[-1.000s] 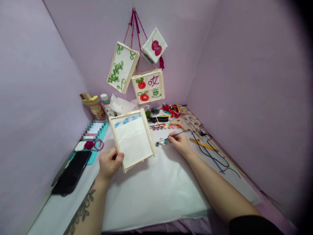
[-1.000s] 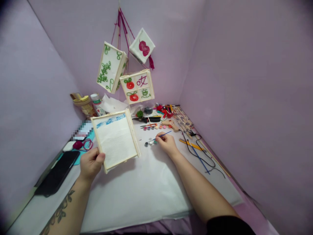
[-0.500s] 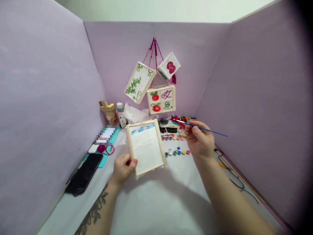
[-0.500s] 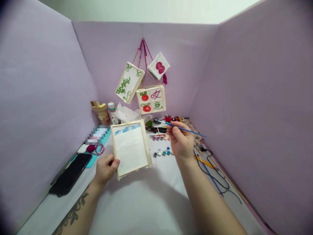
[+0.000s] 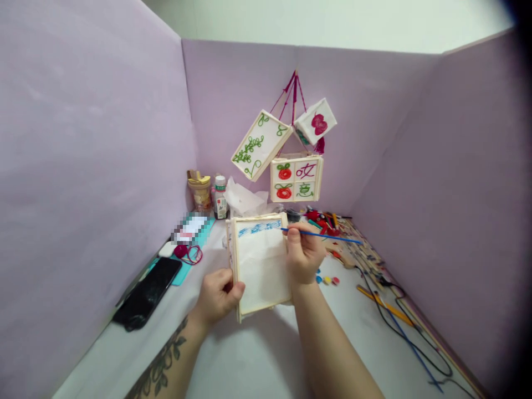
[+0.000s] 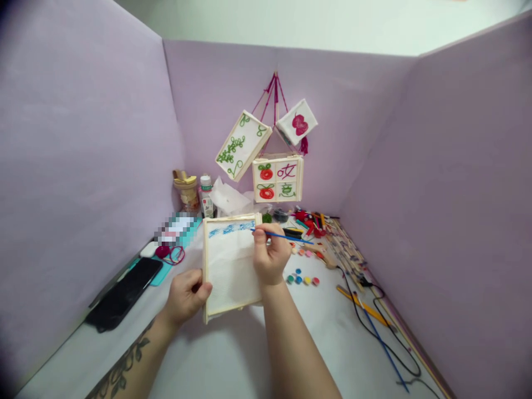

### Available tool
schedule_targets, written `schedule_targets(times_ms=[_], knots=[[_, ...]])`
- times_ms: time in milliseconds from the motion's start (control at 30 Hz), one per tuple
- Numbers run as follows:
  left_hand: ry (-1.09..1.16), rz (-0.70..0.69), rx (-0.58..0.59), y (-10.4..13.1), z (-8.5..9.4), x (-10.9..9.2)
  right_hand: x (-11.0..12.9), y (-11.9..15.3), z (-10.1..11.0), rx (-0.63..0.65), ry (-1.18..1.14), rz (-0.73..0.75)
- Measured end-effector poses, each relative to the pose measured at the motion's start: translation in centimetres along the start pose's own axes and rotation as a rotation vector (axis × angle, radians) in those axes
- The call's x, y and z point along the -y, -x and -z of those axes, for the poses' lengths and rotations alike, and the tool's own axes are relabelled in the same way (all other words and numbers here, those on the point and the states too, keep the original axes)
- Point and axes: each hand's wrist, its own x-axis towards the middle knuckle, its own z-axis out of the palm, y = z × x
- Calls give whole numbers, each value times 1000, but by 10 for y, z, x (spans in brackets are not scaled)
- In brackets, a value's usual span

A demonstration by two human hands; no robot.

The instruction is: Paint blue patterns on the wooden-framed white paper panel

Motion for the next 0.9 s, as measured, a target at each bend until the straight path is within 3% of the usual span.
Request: schedule_targets(times_ms=[333, 467, 633, 900], knots=[[-15, -56, -32, 2, -1, 2, 1, -2, -3, 29, 132, 0], [-15, -80, -38, 2, -2, 2, 2, -3, -3, -30, 89, 7], [-20, -94, -44, 2, -2, 2, 0, -2, -3, 19, 117, -5], [-9, -88, -47, 2, -3, 3, -1, -2, -5, -48, 42, -26]])
